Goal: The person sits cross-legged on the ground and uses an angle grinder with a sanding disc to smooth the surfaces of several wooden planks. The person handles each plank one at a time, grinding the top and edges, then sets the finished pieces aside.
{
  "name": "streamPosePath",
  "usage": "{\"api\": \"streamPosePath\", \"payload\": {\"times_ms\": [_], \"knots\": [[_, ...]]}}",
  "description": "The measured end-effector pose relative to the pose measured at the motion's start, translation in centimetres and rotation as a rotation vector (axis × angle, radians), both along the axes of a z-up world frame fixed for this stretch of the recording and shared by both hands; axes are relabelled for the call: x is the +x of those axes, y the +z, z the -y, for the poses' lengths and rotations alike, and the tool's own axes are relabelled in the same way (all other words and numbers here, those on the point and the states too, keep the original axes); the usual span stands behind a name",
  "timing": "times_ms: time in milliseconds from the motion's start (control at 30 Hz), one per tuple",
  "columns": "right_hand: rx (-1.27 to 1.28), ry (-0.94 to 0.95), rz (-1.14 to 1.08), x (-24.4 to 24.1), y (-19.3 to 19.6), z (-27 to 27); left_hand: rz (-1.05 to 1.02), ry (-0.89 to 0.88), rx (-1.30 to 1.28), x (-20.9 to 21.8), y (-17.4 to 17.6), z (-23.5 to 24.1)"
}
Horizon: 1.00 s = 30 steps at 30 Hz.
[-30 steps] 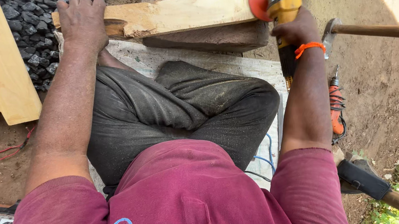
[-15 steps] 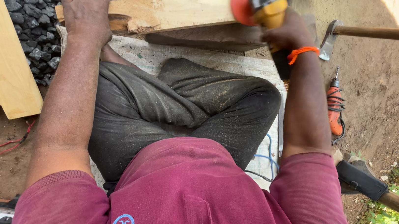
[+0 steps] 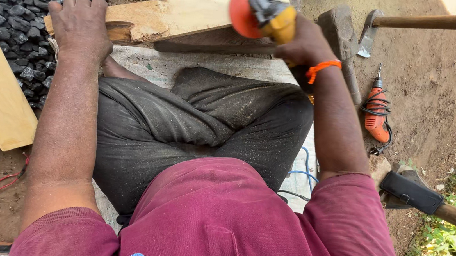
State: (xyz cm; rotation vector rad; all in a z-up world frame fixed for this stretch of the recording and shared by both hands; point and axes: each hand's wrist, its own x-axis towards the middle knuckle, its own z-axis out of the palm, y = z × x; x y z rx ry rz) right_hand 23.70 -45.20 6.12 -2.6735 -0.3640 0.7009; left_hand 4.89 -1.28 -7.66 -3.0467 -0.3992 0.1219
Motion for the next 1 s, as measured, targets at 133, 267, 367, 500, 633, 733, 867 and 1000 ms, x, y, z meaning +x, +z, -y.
{"api": "streamPosePath", "payload": {"times_ms": [133,267,367,500,633,733,867,1000], "knots": [[-0.005,-0.065,0.027,2.4,-1.9,6.1,-0.051,0.008,0.028,-0.1,0.1,0.1],[0.059,-0.191,0.0,3.8,-3.8,10.9,0.011,-0.045,0.111,-0.2,0.6,0.3],[0.288,-0.306,-0.009,3.8,-4.1,13.7,0.098,-0.128,0.093,-0.8,1.7,0.1],[0.511,-0.35,0.008,1.8,-2.8,15.5,0.145,-0.221,-0.207,-2.0,3.5,-0.8],[0.69,-0.324,0.034,-0.7,-0.6,15.9,0.141,-0.2,-0.42,-2.5,4.4,-0.3],[0.685,-0.266,0.035,-0.2,0.0,14.0,-0.02,-0.096,-0.395,-1.6,5.7,0.6],[0.546,-0.232,0.062,1.9,-1.1,10.0,-0.086,0.009,-0.37,-1.2,7.0,1.6],[0.488,-0.134,0.035,2.2,-1.8,5.0,-0.072,0.034,-0.36,-1.2,7.2,1.5]]}}
